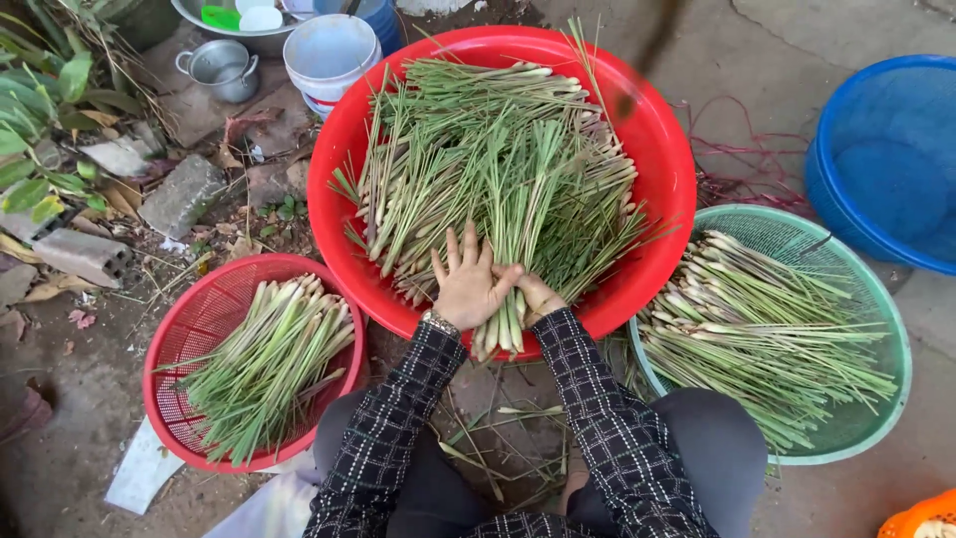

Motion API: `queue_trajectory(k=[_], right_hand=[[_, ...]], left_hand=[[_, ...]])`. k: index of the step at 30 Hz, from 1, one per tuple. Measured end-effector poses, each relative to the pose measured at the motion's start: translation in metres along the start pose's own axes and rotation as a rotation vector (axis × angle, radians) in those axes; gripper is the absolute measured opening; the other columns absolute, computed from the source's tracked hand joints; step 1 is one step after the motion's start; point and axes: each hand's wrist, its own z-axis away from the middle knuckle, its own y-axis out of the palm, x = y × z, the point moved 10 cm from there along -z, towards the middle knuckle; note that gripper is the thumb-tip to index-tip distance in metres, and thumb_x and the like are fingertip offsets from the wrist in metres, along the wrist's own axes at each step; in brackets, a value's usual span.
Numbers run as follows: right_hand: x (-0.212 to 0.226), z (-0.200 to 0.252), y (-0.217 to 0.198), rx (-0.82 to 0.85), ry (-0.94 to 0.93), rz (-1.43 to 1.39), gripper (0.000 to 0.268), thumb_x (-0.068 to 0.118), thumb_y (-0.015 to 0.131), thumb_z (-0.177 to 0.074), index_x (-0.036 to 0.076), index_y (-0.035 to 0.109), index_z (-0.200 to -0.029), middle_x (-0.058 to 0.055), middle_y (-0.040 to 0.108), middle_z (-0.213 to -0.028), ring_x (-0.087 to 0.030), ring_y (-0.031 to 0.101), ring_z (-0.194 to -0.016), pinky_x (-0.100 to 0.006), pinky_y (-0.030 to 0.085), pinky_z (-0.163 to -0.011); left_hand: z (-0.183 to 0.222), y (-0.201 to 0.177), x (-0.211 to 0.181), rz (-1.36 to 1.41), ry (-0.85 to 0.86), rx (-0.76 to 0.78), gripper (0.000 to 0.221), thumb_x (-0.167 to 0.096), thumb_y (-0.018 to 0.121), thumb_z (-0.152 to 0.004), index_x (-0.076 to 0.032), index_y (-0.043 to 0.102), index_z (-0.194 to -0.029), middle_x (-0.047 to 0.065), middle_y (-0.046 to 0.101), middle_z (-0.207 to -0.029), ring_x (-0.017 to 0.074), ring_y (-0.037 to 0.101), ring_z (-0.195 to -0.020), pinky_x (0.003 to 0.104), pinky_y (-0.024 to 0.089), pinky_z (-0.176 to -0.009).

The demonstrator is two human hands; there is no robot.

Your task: The person is preparing lemongrass by sorting stalks, trimming the root ends with a knife, and organizing them into different colored basins and baskets.

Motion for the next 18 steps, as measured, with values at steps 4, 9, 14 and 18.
queue_trajectory(k=[4,9,14,18], right_hand=[[0.008,0.009,-0.009,-0.035,0.173,-0.127,0.06,0.029,0.082,-0.084,-0.003,0.062,-0.13,-0.022,0.073,-0.116,-0.036,0.073,-0.098,-0.054,0.059,-0.089],[0.061,0.075,0.047,0.436,-0.057,-0.247,0.072,0.023,0.061,-0.097,0.002,0.03,-0.159,-0.014,0.07,-0.107,-0.023,0.07,-0.095,-0.045,0.054,-0.091],[0.094,0.121,0.061,0.48,-0.26,-0.167,0.086,0.018,0.071,-0.087,0.001,0.03,-0.16,-0.019,0.066,-0.098,-0.027,0.068,-0.085,-0.049,0.058,-0.084],[0.139,0.112,0.021,0.003,-0.482,0.024,0.08,0.023,0.082,-0.077,-0.002,0.049,-0.145,-0.022,0.067,-0.125,-0.033,0.067,-0.113,-0.048,0.055,-0.099]], left_hand=[[0.004,-0.029,-0.012,0.638,0.07,0.117,0.082,-0.064,0.017,-0.102,-0.006,0.033,-0.158,0.022,0.02,-0.165,0.0504,0.013,-0.15,0.067,0.012,-0.119],[-0.07,-0.019,0.049,0.646,0.094,-0.198,0.094,-0.038,0.071,-0.092,-0.012,0.017,-0.164,0.034,0.036,-0.147,0.0586,0.035,-0.139,0.066,0.038,-0.112],[-0.15,0.065,0.098,0.411,-0.044,-0.096,0.07,-0.076,0.039,-0.1,-0.026,0.054,-0.147,0.009,0.063,-0.139,0.0327,0.057,-0.131,0.047,0.042,-0.113],[0.015,-0.021,-0.074,1.104,0.265,0.368,0.103,-0.081,0.031,-0.094,-0.006,0.016,-0.163,0.035,0.041,-0.152,0.057,0.043,-0.135,0.07,0.039,-0.107]])
